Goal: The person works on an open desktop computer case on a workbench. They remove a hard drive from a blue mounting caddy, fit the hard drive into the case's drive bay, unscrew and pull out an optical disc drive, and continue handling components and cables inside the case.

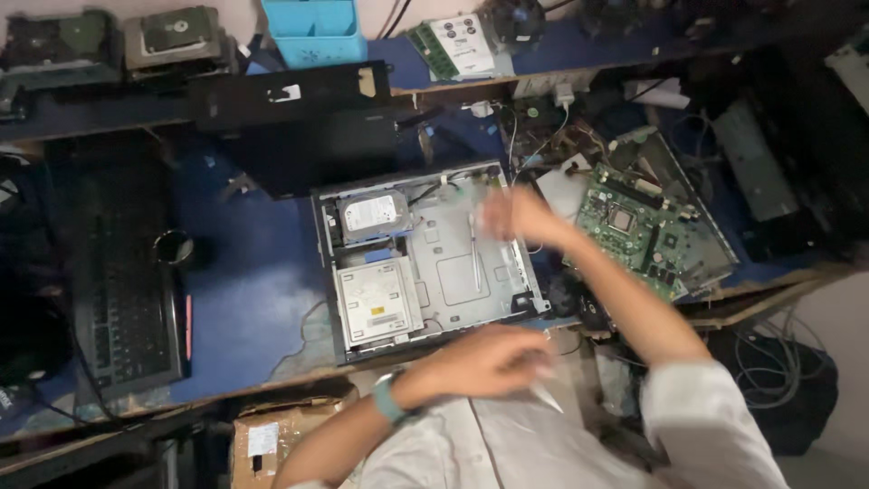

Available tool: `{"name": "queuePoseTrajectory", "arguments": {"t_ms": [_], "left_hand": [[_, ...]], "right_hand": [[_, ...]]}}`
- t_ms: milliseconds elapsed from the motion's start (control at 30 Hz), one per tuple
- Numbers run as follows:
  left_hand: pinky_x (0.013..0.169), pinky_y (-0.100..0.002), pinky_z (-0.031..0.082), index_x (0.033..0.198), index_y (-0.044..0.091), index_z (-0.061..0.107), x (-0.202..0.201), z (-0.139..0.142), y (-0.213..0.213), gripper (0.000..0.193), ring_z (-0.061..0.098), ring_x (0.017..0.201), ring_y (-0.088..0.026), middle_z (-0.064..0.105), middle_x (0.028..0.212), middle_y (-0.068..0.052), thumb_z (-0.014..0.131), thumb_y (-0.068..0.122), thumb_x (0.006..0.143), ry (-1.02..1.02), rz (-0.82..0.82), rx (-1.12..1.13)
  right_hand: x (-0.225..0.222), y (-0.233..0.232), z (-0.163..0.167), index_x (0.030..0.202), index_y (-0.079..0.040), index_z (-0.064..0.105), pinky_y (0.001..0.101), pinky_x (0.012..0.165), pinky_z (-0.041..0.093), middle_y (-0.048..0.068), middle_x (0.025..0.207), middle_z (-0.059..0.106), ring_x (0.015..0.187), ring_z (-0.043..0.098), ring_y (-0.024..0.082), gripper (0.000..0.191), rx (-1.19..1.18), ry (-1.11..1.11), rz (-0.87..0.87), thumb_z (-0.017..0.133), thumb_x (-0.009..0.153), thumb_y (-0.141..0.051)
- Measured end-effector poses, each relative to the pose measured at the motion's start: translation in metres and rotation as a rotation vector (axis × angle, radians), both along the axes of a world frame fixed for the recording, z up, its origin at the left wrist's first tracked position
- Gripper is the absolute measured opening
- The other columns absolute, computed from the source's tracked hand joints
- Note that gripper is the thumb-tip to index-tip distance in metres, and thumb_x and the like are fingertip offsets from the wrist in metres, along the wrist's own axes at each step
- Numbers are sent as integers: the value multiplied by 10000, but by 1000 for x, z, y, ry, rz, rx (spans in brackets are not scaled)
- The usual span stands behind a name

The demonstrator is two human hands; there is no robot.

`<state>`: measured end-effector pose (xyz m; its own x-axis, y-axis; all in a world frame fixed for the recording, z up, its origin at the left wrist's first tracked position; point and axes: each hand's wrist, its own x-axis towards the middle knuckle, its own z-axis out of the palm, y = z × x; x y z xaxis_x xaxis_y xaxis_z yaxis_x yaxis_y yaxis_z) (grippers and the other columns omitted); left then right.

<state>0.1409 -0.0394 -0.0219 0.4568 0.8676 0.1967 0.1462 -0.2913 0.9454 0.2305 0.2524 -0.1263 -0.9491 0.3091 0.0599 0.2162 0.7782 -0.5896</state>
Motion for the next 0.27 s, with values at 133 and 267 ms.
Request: {"name": "queuePoseTrajectory", "arguments": {"t_ms": [133, 267], "left_hand": [[761, -450, 552, 1067, 87, 670, -69, -97, -81, 234, 705, 873, -346, 721, 929, -149, 646, 284, 944, 369, 397, -318], [767, -520, 530, 1204, 119, 641, -115, -153, -231, 492, 647, 949, -420, 676, 1069, -206, 735, 226, 733, 779, 305, -500]], "right_hand": [[108, -141, -57, 1012, -58, 726, 318, 642, 563, 28, 823, 748, 712, 688, 135, 210, -875, -706, -35, 627, 879, -188], [197, -236, -105, 934, -25, 755, 430, 699, 544, 186, 862, 736, 766, 682, 299, 239, -352, -723, -44, 698, 836, -235]]}}
